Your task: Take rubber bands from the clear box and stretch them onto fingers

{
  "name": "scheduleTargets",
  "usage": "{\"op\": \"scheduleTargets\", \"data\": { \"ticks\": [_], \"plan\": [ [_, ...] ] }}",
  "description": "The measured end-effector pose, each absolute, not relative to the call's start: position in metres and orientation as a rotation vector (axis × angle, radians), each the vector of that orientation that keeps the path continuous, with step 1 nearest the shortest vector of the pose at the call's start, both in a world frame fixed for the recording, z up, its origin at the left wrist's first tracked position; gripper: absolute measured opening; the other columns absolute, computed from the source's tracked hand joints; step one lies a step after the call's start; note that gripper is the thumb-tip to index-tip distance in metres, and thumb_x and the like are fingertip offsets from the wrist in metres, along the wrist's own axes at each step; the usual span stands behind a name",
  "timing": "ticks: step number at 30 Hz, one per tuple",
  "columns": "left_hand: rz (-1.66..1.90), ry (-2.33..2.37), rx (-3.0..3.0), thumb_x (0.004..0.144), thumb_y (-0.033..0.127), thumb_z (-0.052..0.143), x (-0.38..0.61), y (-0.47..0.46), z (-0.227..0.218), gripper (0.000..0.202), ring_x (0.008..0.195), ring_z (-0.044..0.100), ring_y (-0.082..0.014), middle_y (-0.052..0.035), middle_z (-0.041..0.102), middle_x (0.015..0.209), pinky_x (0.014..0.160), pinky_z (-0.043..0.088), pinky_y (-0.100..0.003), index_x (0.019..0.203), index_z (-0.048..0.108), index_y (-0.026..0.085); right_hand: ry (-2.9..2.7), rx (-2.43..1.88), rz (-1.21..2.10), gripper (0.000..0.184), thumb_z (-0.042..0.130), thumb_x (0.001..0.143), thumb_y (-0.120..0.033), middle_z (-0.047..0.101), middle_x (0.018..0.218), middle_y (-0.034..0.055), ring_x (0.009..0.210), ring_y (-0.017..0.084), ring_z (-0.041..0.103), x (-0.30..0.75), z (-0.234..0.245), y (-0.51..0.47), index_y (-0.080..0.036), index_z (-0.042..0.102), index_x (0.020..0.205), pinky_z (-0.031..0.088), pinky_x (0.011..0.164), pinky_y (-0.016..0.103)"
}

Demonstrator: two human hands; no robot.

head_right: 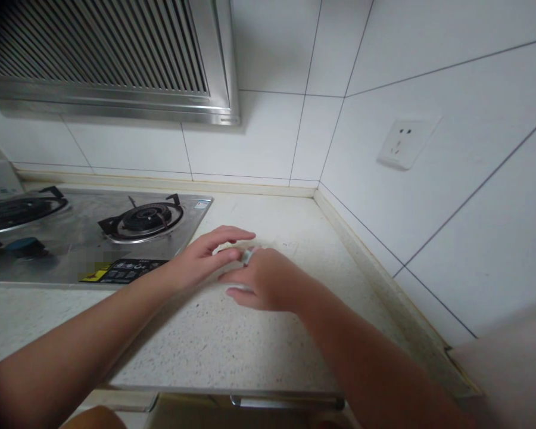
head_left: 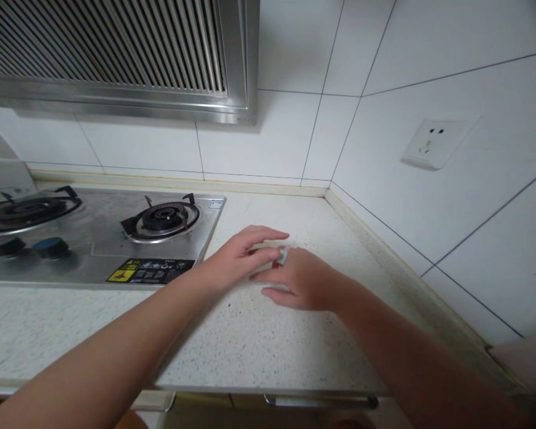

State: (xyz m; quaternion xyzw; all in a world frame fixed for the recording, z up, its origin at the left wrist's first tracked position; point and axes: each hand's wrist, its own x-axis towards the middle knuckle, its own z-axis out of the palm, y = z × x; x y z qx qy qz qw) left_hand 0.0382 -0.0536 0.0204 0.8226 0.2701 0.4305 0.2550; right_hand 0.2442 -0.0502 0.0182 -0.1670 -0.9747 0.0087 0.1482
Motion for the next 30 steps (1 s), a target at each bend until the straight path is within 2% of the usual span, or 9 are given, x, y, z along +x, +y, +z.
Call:
{"op": "scheduleTargets", "data": {
  "ticks": [3,6,9,14,18,23,26,30],
  "plan": [
    [1.059,0.604,2.388,0.092,0.032,0.072,0.039,-0.058,0.025,0.029,0.117,0.058,-0.0263,-0.0062,0.072,0.115,0.108,0.040,-0.043,0.121,0.072,0.028,-2.793,-0.279,-0.060,0.030,0.060,0.095,-0.035,0.068,0.122,0.0092,0.122,0.029,0.057,0.236,0.015,-0.057,-0.026,0.071,0.122,0.040,0.108,0.047],
    [1.058,0.557,2.511,0.093,0.028,0.072,0.037,-0.058,0.028,0.027,0.120,0.056,-0.0271,-0.0050,0.075,0.109,0.108,0.041,-0.044,0.119,0.074,0.029,-2.777,-0.247,-0.072,0.034,0.059,0.095,-0.030,0.064,0.135,0.0090,0.133,0.028,0.050,0.234,0.013,-0.056,-0.023,0.067,0.128,0.037,0.113,0.046],
    [1.048,0.568,2.569,0.094,0.024,0.070,0.035,-0.059,0.032,0.026,0.116,0.057,-0.0262,-0.0049,0.076,0.107,0.101,0.046,-0.041,0.120,0.074,0.028,-2.810,-0.269,-0.022,0.037,0.059,0.095,-0.029,0.062,0.138,0.0083,0.133,0.027,0.052,0.237,0.014,-0.053,-0.024,0.064,0.132,0.040,0.112,0.045],
    [0.986,0.573,2.700,0.097,0.025,0.065,0.031,-0.062,0.040,0.023,0.099,0.063,-0.0230,-0.0073,0.074,0.102,0.092,0.049,-0.039,0.119,0.072,0.023,-2.844,-0.331,0.120,0.043,0.062,0.095,-0.028,0.068,0.130,0.0054,0.124,0.025,0.059,0.243,0.020,-0.058,-0.029,0.060,0.138,0.045,0.106,0.044],
    [0.942,0.554,2.979,0.100,0.024,0.060,0.030,-0.069,0.045,0.028,0.103,0.061,-0.0234,-0.0080,0.073,0.108,0.091,0.048,-0.040,0.126,0.066,0.017,-2.818,-0.307,0.388,0.042,0.062,0.094,-0.028,0.068,0.130,0.0043,0.123,0.021,0.060,0.244,0.031,-0.067,-0.025,0.061,0.137,0.044,0.107,0.038],
    [0.733,0.807,3.363,0.104,0.025,0.052,0.042,-0.081,0.044,0.030,0.107,0.058,-0.0293,-0.0105,0.071,0.112,0.090,0.045,-0.046,0.128,0.061,0.011,-2.779,-0.275,0.577,0.044,0.070,0.088,-0.035,0.071,0.126,0.0058,0.124,0.021,0.059,0.240,0.039,-0.078,-0.022,0.068,0.130,0.040,0.110,0.033],
    [0.591,0.891,3.421,0.104,0.025,0.051,0.050,-0.083,0.042,0.027,0.101,0.059,-0.0289,-0.0095,0.069,0.108,0.087,0.045,-0.046,0.124,0.062,0.011,-2.774,-0.271,0.670,0.046,0.072,0.087,-0.037,0.072,0.124,0.0066,0.123,0.020,0.061,0.240,0.041,-0.081,-0.019,0.068,0.129,0.041,0.108,0.030],
    [0.583,0.963,3.424,0.101,0.026,0.055,0.052,-0.081,0.041,0.017,0.089,0.058,-0.0263,-0.0051,0.067,0.093,0.077,0.045,-0.042,0.111,0.065,0.015,-2.738,-0.284,0.804,0.044,0.070,0.088,-0.037,0.072,0.124,0.0076,0.120,0.020,0.063,0.246,0.046,-0.079,-0.019,0.069,0.128,0.043,0.106,0.032]
  ]
}}
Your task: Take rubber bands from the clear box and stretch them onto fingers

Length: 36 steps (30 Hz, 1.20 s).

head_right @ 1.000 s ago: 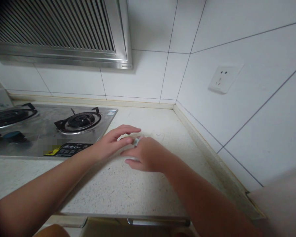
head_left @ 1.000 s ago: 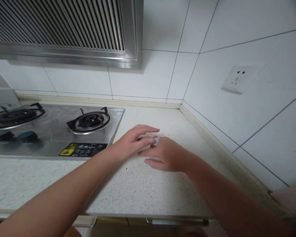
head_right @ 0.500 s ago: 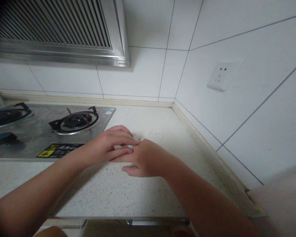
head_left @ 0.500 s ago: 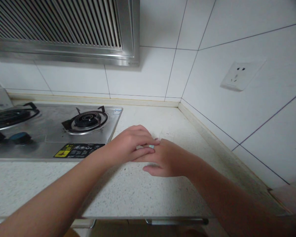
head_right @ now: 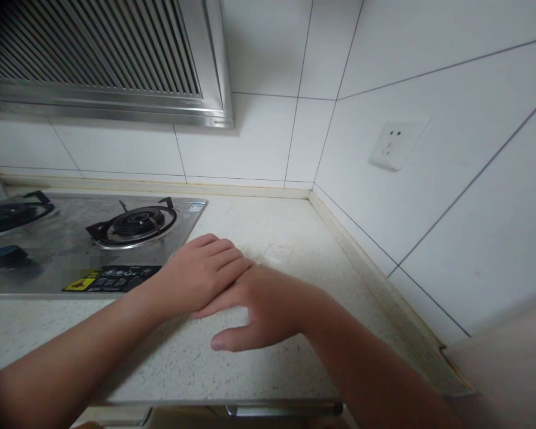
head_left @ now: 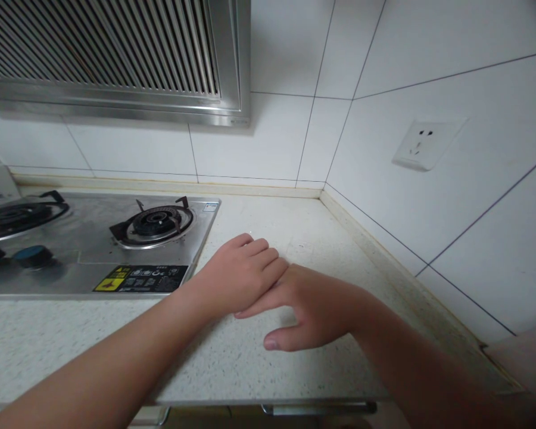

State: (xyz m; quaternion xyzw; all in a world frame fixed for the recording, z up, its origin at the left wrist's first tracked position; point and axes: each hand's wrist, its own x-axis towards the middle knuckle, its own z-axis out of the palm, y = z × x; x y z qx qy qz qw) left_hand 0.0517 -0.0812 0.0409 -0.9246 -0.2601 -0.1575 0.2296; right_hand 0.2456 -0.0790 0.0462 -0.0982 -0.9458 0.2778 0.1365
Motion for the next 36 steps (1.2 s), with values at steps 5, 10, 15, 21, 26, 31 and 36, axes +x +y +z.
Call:
{"op": "scheduleTargets", "data": {
  "ticks": [5,10,15,21,26,31,36],
  "plan": [
    [-0.403,-0.759,-2.493,0.099,0.025,0.058,0.052,-0.082,0.041,0.010,0.089,0.058,-0.0269,-0.0044,0.065,0.092,0.070,0.044,-0.041,0.097,0.063,0.017,-2.658,-0.224,1.075,0.043,0.071,0.089,-0.035,0.071,0.124,0.0108,0.120,0.021,0.064,0.252,0.053,-0.073,-0.016,0.069,0.128,0.043,0.107,0.034],
    [-0.373,-0.797,-2.495,0.096,0.024,0.064,0.056,-0.082,0.039,0.008,0.088,0.058,-0.0266,-0.0028,0.063,0.089,0.066,0.045,-0.040,0.092,0.060,0.018,-2.610,-0.173,1.341,0.047,0.070,0.091,-0.034,0.067,0.132,0.0103,0.126,0.022,0.060,0.257,0.057,-0.067,-0.019,0.064,0.135,0.040,0.111,0.036],
    [-0.377,-0.807,-2.515,0.095,0.024,0.065,0.057,-0.081,0.038,0.008,0.088,0.058,-0.0263,-0.0026,0.063,0.089,0.065,0.046,-0.039,0.093,0.059,0.019,-2.608,-0.180,1.401,0.052,0.071,0.091,-0.036,0.063,0.138,0.0099,0.130,0.023,0.056,0.262,0.061,-0.064,-0.021,0.060,0.139,0.036,0.114,0.037],
    [-0.377,-0.799,-2.554,0.095,0.024,0.066,0.057,-0.081,0.039,0.008,0.088,0.058,-0.0262,-0.0024,0.063,0.089,0.065,0.048,-0.038,0.094,0.059,0.018,-2.617,-0.138,1.446,0.056,0.070,0.092,-0.038,0.059,0.143,0.0099,0.134,0.022,0.053,0.264,0.063,-0.064,-0.022,0.055,0.143,0.033,0.116,0.036],
    [-0.377,-0.760,-2.568,0.095,0.023,0.065,0.056,-0.080,0.038,0.008,0.085,0.058,-0.0257,-0.0025,0.063,0.087,0.062,0.048,-0.038,0.093,0.060,0.018,-2.646,-0.190,1.460,0.061,0.071,0.091,-0.041,0.056,0.146,0.0084,0.136,0.023,0.050,0.266,0.065,-0.062,-0.023,0.052,0.146,0.031,0.116,0.036],
    [-0.357,-0.750,-2.613,0.096,0.021,0.063,0.057,-0.081,0.039,0.006,0.084,0.058,-0.0250,-0.0028,0.063,0.087,0.061,0.048,-0.037,0.093,0.060,0.017,-2.672,-0.208,1.483,0.065,0.071,0.090,-0.043,0.054,0.148,0.0080,0.137,0.024,0.049,0.268,0.064,-0.061,-0.022,0.050,0.147,0.030,0.117,0.036],
    [-0.345,-0.767,-2.628,0.097,0.022,0.061,0.054,-0.082,0.041,0.007,0.082,0.058,-0.0246,-0.0028,0.063,0.085,0.058,0.047,-0.036,0.091,0.061,0.017,-2.694,-0.235,1.502,0.068,0.070,0.090,-0.046,0.052,0.150,0.0074,0.138,0.025,0.047,0.271,0.067,-0.060,-0.023,0.047,0.150,0.028,0.117,0.039]
  ]
}}
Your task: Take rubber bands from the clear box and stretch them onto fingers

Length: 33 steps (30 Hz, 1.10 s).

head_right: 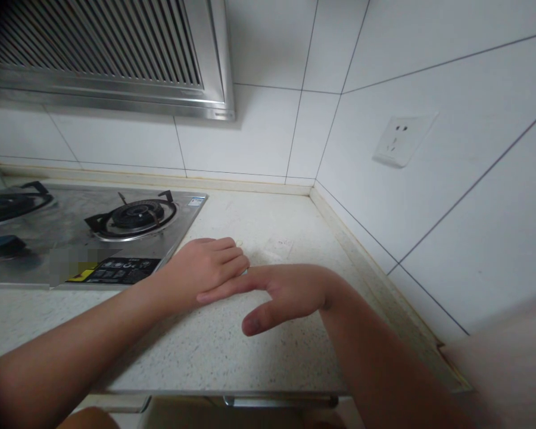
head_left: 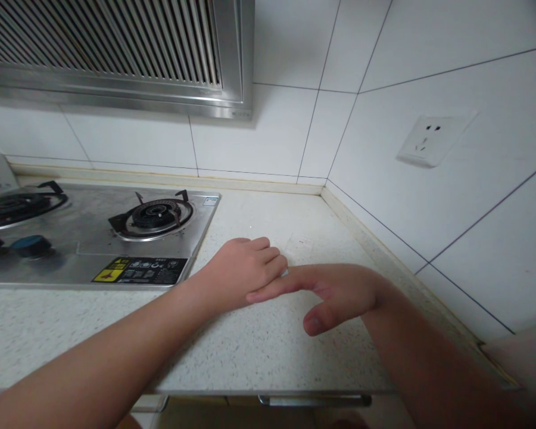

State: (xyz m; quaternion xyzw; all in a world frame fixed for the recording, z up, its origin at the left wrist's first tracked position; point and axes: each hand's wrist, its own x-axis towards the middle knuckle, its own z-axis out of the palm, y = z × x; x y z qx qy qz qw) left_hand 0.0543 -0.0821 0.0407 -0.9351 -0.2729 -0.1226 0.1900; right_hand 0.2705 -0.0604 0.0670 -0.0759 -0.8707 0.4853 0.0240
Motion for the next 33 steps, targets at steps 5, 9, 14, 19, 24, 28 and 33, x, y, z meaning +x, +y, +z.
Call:
{"op": "scheduleTargets", "data": {
  "ticks": [5,9,14,19,24,28,33],
  "plan": [
    [-0.320,-0.758,-2.675,0.097,0.023,0.061,0.049,-0.075,0.038,0.011,0.080,0.058,-0.0232,-0.0020,0.064,0.082,0.062,0.047,-0.036,0.087,0.061,0.018,-2.705,-0.319,1.558,0.075,0.067,0.090,-0.053,0.047,0.153,0.0092,0.134,0.027,0.049,0.278,0.066,-0.055,-0.025,0.040,0.154,0.037,0.110,0.042],
    [-0.362,-0.797,-2.696,0.100,0.037,0.056,0.053,-0.075,0.039,0.021,0.085,0.059,-0.0239,-0.0042,0.066,0.092,0.066,0.050,-0.037,0.098,0.063,0.017,-2.680,-0.401,1.515,0.079,0.066,0.089,-0.060,0.052,0.146,0.0121,0.121,0.027,0.055,0.281,0.061,-0.052,-0.024,0.039,0.154,0.042,0.103,0.042],
    [-0.502,-0.784,-2.800,0.098,0.035,0.061,0.061,-0.086,0.046,0.025,0.089,0.061,-0.0211,-0.0009,0.068,0.098,0.073,0.052,-0.034,0.117,0.062,0.018,-2.597,-0.178,1.587,0.082,0.075,0.083,-0.055,0.057,0.137,0.0121,0.115,0.026,0.057,0.272,0.059,-0.057,-0.025,0.043,0.152,0.045,0.100,0.041],
    [-0.522,-0.813,-2.735,0.100,0.026,0.058,0.058,-0.082,0.043,0.014,0.086,0.063,-0.0216,-0.0023,0.068,0.091,0.070,0.052,-0.033,0.095,0.069,0.019,-2.480,-0.054,1.619,0.089,0.074,0.086,-0.051,0.029,0.161,0.0122,0.126,0.026,0.050,0.272,0.048,-0.049,-0.033,0.026,0.158,0.044,0.102,0.041],
    [-0.513,-0.956,-2.703,0.102,0.033,0.056,0.055,-0.079,0.035,0.026,0.082,0.065,-0.0240,-0.0088,0.068,0.087,0.067,0.054,-0.035,0.098,0.071,0.013,-2.410,-0.049,1.734,0.091,0.065,0.092,-0.055,0.014,0.166,0.0102,0.137,0.029,0.040,0.282,0.040,-0.040,-0.037,0.008,0.160,0.040,0.106,0.044],
    [-0.568,-0.991,-2.734,0.102,0.035,0.053,0.058,-0.083,0.037,0.028,0.085,0.066,-0.0240,-0.0099,0.069,0.092,0.074,0.056,-0.037,0.103,0.070,0.013,-2.427,-0.122,1.743,0.097,0.066,0.090,-0.059,0.007,0.166,0.0105,0.134,0.029,0.042,0.281,0.039,-0.042,-0.035,0.004,0.160,0.041,0.105,0.041],
    [-0.555,-0.841,-2.823,0.099,0.030,0.058,0.066,-0.085,0.042,0.018,0.086,0.066,-0.0217,-0.0032,0.069,0.087,0.074,0.054,-0.032,0.091,0.071,0.020,-2.480,-0.123,1.677,0.105,0.073,0.084,-0.057,0.004,0.166,0.0144,0.113,0.023,0.057,0.274,0.040,-0.048,-0.037,0.003,0.160,0.047,0.100,0.041]
  ]
}}
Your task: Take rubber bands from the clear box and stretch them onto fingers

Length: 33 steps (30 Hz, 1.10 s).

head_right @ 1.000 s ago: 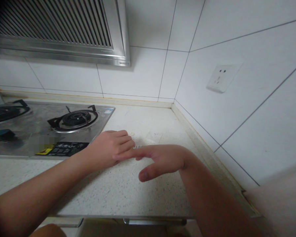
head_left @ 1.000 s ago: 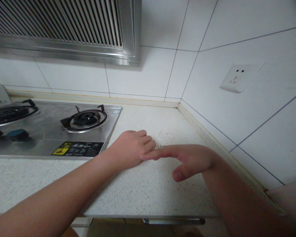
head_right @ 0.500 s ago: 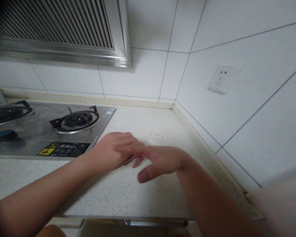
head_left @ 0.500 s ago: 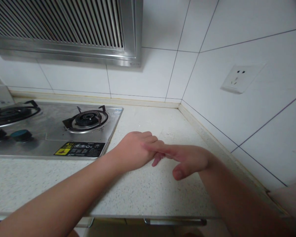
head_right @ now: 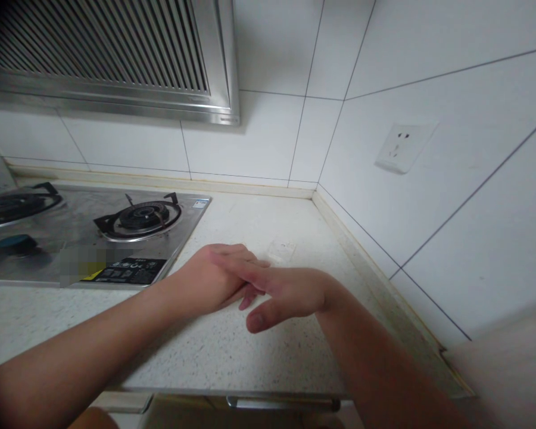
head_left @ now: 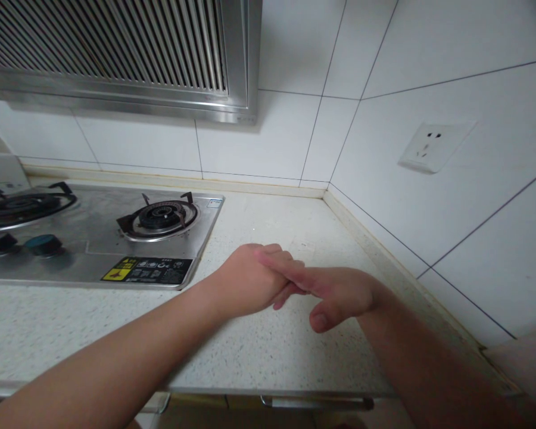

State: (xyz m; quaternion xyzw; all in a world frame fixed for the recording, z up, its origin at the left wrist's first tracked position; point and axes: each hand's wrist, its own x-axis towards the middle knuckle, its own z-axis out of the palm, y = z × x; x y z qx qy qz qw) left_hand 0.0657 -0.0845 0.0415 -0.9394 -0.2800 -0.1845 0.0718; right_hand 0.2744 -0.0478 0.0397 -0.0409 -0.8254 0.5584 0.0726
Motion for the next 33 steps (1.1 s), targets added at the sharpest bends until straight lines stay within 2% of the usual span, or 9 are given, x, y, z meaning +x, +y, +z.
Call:
{"op": "scheduleTargets", "data": {
  "ticks": [2,4,6,10,17,23,27,30,33],
  "plan": [
    [-0.514,-0.847,-2.754,0.099,0.029,0.057,0.066,-0.083,0.039,0.023,0.074,0.065,-0.0224,-0.0042,0.068,0.080,0.066,0.053,-0.033,0.084,0.071,0.019,-2.452,-0.097,1.696,0.108,0.073,0.084,-0.058,0.009,0.165,0.0158,0.116,0.024,0.055,0.273,0.040,-0.049,-0.036,-0.001,0.160,0.046,0.102,0.041],
    [-0.494,-0.873,-2.654,0.098,0.032,0.058,0.064,-0.081,0.035,0.025,0.067,0.065,-0.0246,-0.0067,0.069,0.077,0.059,0.052,-0.036,0.085,0.072,0.017,-2.400,-0.109,1.744,0.110,0.070,0.086,-0.059,0.021,0.160,0.0171,0.117,0.024,0.054,0.273,0.040,-0.049,-0.032,-0.007,0.160,0.044,0.104,0.042],
    [-0.496,-0.863,-2.581,0.098,0.033,0.057,0.061,-0.079,0.031,0.026,0.065,0.065,-0.0259,-0.0084,0.070,0.074,0.055,0.051,-0.036,0.087,0.072,0.015,-2.357,-0.156,1.805,0.112,0.070,0.086,-0.060,0.026,0.157,0.0170,0.113,0.023,0.054,0.274,0.039,-0.048,-0.031,-0.010,0.159,0.042,0.105,0.044],
    [-0.522,-0.819,-2.542,0.100,0.036,0.053,0.059,-0.079,0.028,0.032,0.062,0.065,-0.0250,-0.0077,0.068,0.069,0.053,0.050,-0.035,0.084,0.069,0.014,-2.335,-0.231,1.860,0.114,0.071,0.084,-0.060,0.017,0.160,0.0166,0.116,0.024,0.053,0.277,0.037,-0.046,-0.033,-0.010,0.159,0.041,0.106,0.047],
    [-0.494,-0.831,-2.585,0.102,0.039,0.049,0.059,-0.081,0.028,0.035,0.064,0.066,-0.0246,-0.0068,0.067,0.071,0.054,0.050,-0.034,0.088,0.068,0.014,-2.348,-0.237,1.919,0.121,0.073,0.083,-0.059,0.031,0.155,0.0178,0.125,0.028,0.052,0.282,0.036,-0.043,-0.029,-0.017,0.158,0.039,0.108,0.047],
    [-0.513,-0.829,-2.614,0.104,0.039,0.044,0.057,-0.080,0.026,0.036,0.071,0.067,-0.0241,-0.0079,0.069,0.079,0.057,0.052,-0.034,0.092,0.067,0.014,-2.383,-0.215,1.924,0.122,0.073,0.083,-0.060,0.022,0.160,0.0192,0.134,0.032,0.045,0.284,0.039,-0.042,-0.028,-0.020,0.157,0.038,0.109,0.049],
    [-0.462,-0.837,-2.656,0.104,0.039,0.047,0.058,-0.079,0.024,0.033,0.070,0.066,-0.0233,-0.0075,0.069,0.078,0.060,0.053,-0.033,0.097,0.067,0.014,-2.455,-0.127,1.915,0.118,0.069,0.087,-0.057,0.027,0.160,0.0189,0.141,0.032,0.038,0.286,0.041,-0.039,-0.025,-0.021,0.157,0.037,0.110,0.048],
    [-0.381,-0.883,-2.702,0.103,0.038,0.050,0.064,-0.080,0.027,0.032,0.073,0.066,-0.0238,-0.0086,0.070,0.081,0.065,0.055,-0.035,0.095,0.069,0.014,-2.521,-0.103,1.874,0.116,0.071,0.087,-0.055,0.007,0.166,0.0181,0.140,0.034,0.038,0.285,0.041,-0.037,-0.029,-0.017,0.158,0.041,0.107,0.044],
    [-0.454,-0.865,-2.771,0.100,0.041,0.055,0.070,-0.084,0.035,0.029,0.087,0.067,-0.0250,-0.0088,0.070,0.097,0.074,0.056,-0.037,0.103,0.069,0.016,-2.571,-0.149,1.747,0.119,0.077,0.082,-0.053,-0.014,0.166,0.0159,0.133,0.033,0.046,0.282,0.042,-0.041,-0.033,-0.012,0.159,0.044,0.104,0.042]
  ]
}}
